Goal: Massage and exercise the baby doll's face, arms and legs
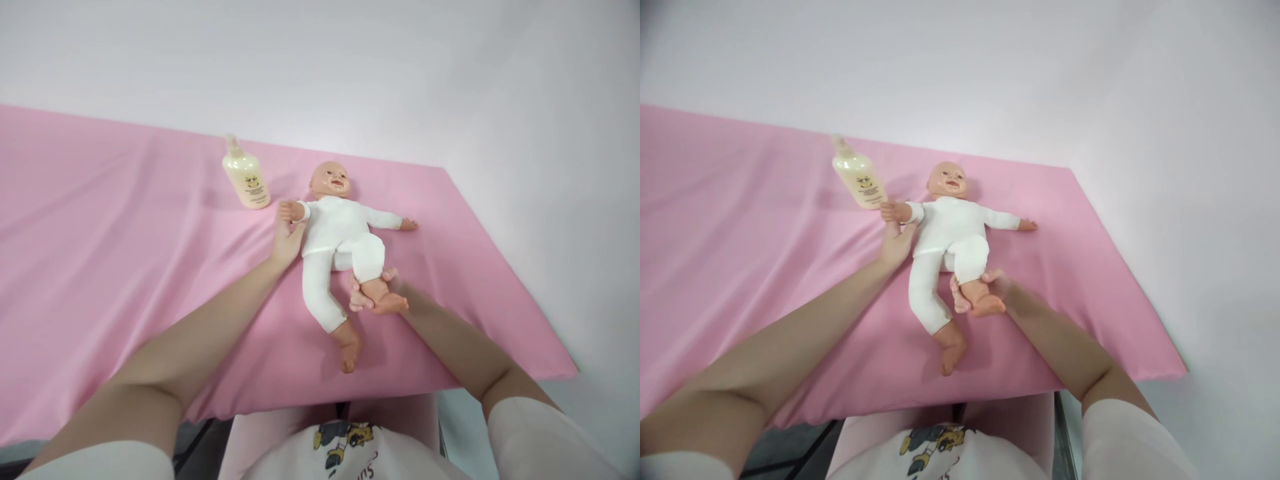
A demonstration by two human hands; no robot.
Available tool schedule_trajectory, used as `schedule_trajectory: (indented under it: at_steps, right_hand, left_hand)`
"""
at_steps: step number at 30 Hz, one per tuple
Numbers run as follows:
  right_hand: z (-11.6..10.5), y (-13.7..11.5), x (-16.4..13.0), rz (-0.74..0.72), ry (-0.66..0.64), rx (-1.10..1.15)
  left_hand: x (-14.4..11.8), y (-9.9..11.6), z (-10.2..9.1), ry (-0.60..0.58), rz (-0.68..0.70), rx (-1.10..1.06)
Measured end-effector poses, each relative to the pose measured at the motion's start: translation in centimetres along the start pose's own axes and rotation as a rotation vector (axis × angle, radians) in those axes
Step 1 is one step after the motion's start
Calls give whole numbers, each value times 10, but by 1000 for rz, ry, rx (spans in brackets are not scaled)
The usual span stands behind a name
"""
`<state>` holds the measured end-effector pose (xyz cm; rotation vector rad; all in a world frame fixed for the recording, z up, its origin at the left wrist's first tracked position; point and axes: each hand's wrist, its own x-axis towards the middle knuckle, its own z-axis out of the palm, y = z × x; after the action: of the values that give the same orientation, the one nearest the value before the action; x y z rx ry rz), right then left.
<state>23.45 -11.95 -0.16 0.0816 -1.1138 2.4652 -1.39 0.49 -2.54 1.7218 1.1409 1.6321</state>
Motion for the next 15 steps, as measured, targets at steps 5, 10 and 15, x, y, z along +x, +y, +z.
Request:
schedule_trajectory:
  at_steps: [5,10,15]
  right_hand:
    - [0,-7,7,-167,401,-32]
    - [3,-10,9,-132,622,-9]
    - [-2,-5,5,-83,417,-46]
  left_hand:
    - [-1,15,-3,-244,276,210]
    - [-2,19,-4,-310,285,264]
    - [1,0,-1,-152,103,80]
